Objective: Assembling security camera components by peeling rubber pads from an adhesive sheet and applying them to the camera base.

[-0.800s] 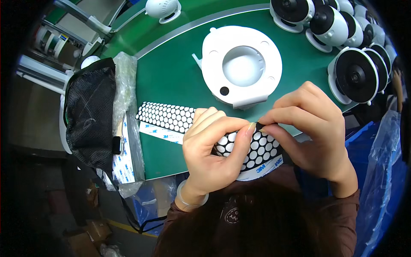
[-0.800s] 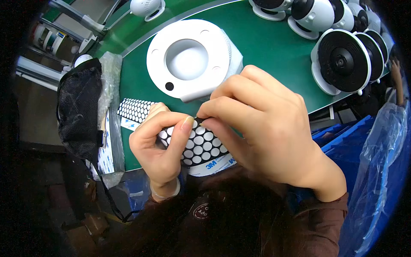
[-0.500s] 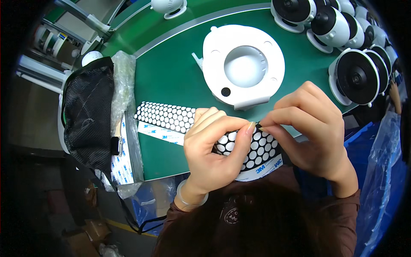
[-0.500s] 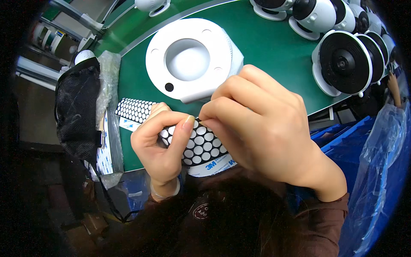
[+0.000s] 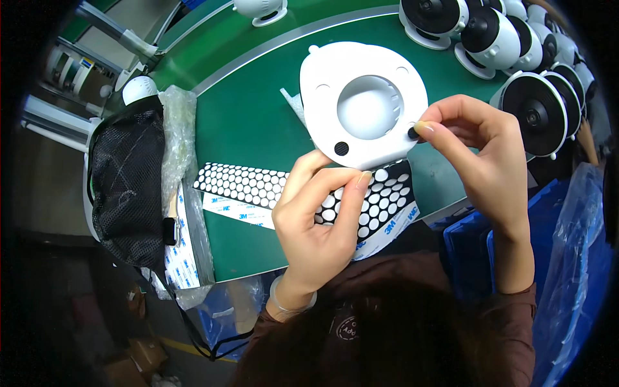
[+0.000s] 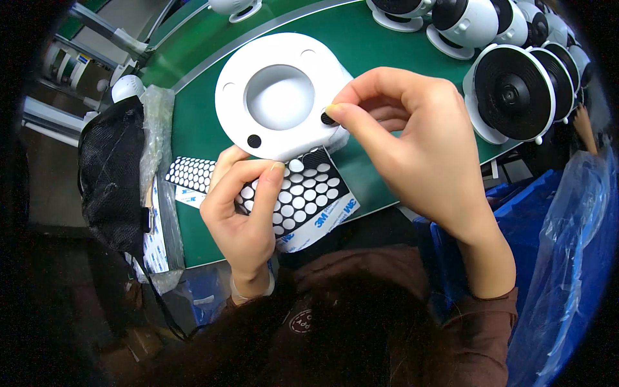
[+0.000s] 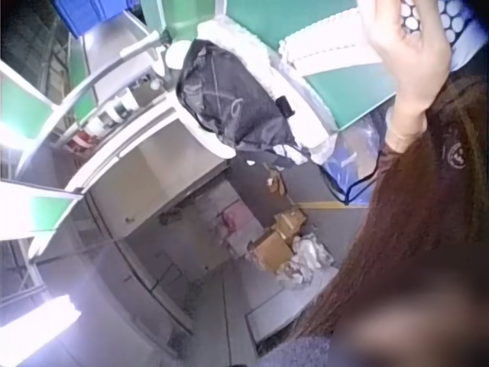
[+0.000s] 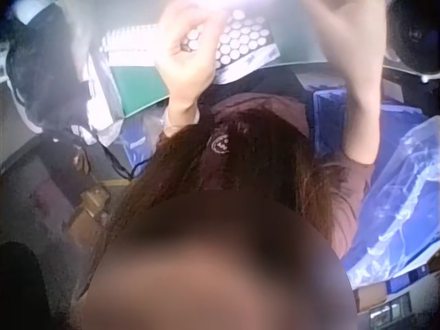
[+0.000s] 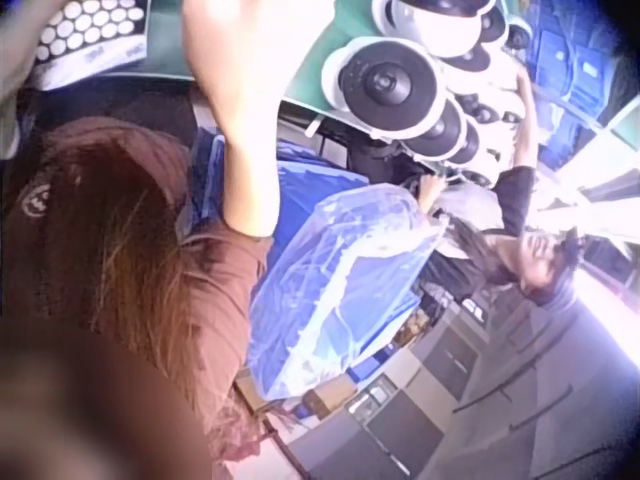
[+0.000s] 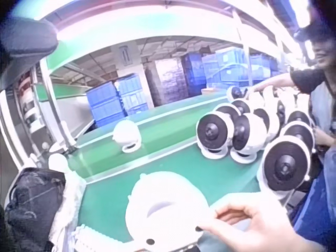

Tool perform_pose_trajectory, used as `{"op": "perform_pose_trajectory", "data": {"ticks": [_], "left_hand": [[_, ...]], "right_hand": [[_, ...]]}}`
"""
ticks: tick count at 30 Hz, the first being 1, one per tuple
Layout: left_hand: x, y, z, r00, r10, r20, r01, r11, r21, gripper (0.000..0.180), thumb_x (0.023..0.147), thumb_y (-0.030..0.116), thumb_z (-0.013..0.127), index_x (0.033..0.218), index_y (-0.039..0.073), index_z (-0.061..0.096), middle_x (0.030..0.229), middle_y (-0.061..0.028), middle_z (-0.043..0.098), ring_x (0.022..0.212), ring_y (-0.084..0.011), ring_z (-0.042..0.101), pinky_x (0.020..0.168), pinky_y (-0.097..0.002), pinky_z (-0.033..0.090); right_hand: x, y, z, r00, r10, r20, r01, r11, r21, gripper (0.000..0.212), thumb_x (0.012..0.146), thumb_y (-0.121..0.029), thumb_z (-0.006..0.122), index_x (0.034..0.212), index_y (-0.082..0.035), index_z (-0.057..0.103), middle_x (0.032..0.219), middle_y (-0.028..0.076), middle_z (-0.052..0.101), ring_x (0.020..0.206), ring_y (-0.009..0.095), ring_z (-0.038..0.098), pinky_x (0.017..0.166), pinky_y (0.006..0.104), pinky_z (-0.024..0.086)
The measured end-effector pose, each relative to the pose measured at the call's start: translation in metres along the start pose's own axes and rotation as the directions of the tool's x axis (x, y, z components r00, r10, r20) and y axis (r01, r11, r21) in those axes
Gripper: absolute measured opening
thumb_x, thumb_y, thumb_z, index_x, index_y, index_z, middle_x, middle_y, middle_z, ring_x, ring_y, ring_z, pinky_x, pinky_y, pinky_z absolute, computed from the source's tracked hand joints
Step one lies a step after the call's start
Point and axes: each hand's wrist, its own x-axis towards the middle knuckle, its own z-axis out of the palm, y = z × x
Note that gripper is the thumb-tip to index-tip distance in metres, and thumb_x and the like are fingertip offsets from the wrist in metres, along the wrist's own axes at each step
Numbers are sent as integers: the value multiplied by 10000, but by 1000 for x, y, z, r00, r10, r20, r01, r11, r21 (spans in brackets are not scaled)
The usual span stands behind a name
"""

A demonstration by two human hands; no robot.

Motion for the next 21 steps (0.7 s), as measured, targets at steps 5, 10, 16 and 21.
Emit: {"op": "perform_pose_trajectory", "data": {"ticks": [5, 10, 16, 21], "left_hand": [[-1, -2, 2, 1000, 5, -12, -5, 1000, -19, 56, 672, -21, 600, 724, -34, 584, 803, -124, 554, 703, -170, 540, 611, -222, 409], [0, -1, 2, 1000, -3, -7, 2, 999, -36, 46, 674, -22, 597, 716, -34, 584, 761, -104, 541, 668, -153, 526, 588, -218, 399], [0, -2, 1, 1000, -13, -19, 12, 998, -62, 44, 675, -17, 599, 715, -30, 586, 744, -96, 533, 654, -146, 518, 578, -213, 394], [0, -3, 0, 1000, -19, -5, 19, 998, -56, 49, 674, -11, 604, 717, -26, 588, 741, -90, 533, 658, -147, 515, 579, -214, 390]], "right_hand": [[-1, 2, 2, 1000, -23, -7, 23, 999, -49, 100, 748, -63, 563, 769, 34, 570, 707, 61, 586, 655, 90, 566, 629, 176, 443], [-1, 2, 4, 999, -35, -36, 32, 996, -83, 102, 745, -68, 570, 764, 32, 571, 698, 56, 584, 655, 89, 568, 622, 173, 443], [-1, 0, 4, 1000, -7, -24, 6, 999, -48, 100, 746, -68, 571, 769, 29, 573, 700, 56, 584, 646, 86, 567, 616, 169, 442], [-1, 2, 5, 999, -4, -34, 3, 999, -36, 97, 746, -66, 572, 774, 27, 573, 705, 58, 585, 641, 86, 568, 612, 173, 448]]}}
